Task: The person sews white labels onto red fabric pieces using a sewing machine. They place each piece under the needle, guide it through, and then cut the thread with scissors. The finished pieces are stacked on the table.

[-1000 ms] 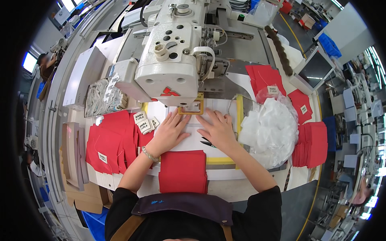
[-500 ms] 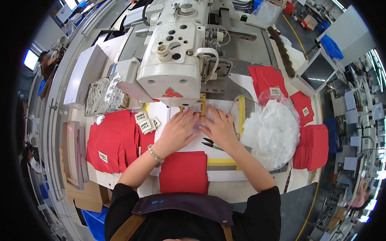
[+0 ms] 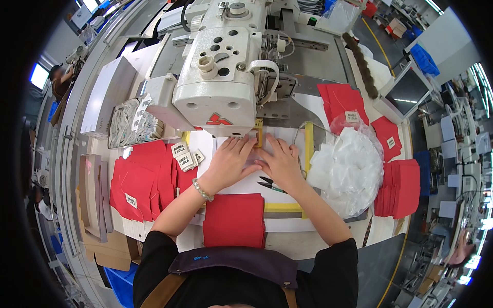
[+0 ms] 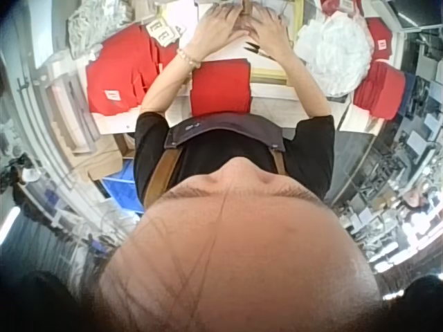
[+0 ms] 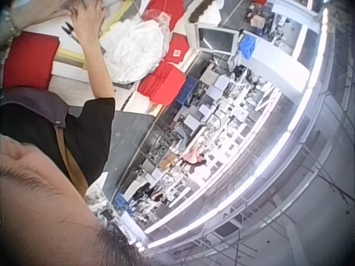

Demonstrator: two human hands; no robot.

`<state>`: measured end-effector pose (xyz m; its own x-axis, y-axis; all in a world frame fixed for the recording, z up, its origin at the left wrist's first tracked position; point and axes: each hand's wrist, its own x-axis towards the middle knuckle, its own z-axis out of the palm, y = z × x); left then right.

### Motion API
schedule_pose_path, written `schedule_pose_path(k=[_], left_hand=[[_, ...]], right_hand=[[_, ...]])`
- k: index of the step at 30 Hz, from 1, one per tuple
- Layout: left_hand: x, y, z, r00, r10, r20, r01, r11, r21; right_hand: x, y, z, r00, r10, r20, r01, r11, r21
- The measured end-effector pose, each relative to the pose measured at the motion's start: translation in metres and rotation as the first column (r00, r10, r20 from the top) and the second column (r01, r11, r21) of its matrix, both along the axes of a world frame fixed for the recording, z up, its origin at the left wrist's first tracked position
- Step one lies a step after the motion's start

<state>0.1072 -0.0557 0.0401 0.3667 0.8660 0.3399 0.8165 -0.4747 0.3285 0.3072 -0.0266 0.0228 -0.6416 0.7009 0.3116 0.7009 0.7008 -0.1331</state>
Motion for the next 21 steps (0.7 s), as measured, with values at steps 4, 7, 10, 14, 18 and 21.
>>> schedule_pose_path(k=[4, 7, 10, 14, 18, 21], left_hand=[[0.006, 0.003, -0.004, 1.0, 0.0, -0.015, 0.001, 0.998, 0.066], [0.006, 0.005, -0.006, 0.998, 0.001, -0.059, 0.001, 0.999, 0.038], [0.002, 0.008, -0.003, 0.998, -0.02, -0.054, 0.02, 1.0, -0.003], [-0.017, 0.008, 0.007, 0.99, -0.108, 0.091, 0.11, 0.994, -0.02], [-0.017, -0.026, 0.023, 0.936, -0.339, 0.096, 0.343, 0.939, -0.035], [-0.01, -0.061, 0.03, 0.893, -0.442, 0.083, 0.449, 0.863, -0.23]], right_hand=[[0.002, 0.0, -0.003, 1.0, -0.006, 0.017, 0.006, 1.0, 0.0], [0.003, -0.001, 0.0, 1.0, 0.002, 0.02, -0.002, 1.0, 0.005], [0.005, -0.012, 0.014, 1.0, -0.023, -0.018, 0.023, 1.0, -0.013], [0.03, -0.039, 0.04, 0.998, -0.004, -0.062, -0.008, 0.983, -0.186], [0.051, -0.073, 0.035, 0.993, -0.04, -0.11, 0.011, 0.967, -0.253], [0.052, -0.088, 0.031, 0.986, -0.099, -0.131, 0.068, 0.972, -0.226]])
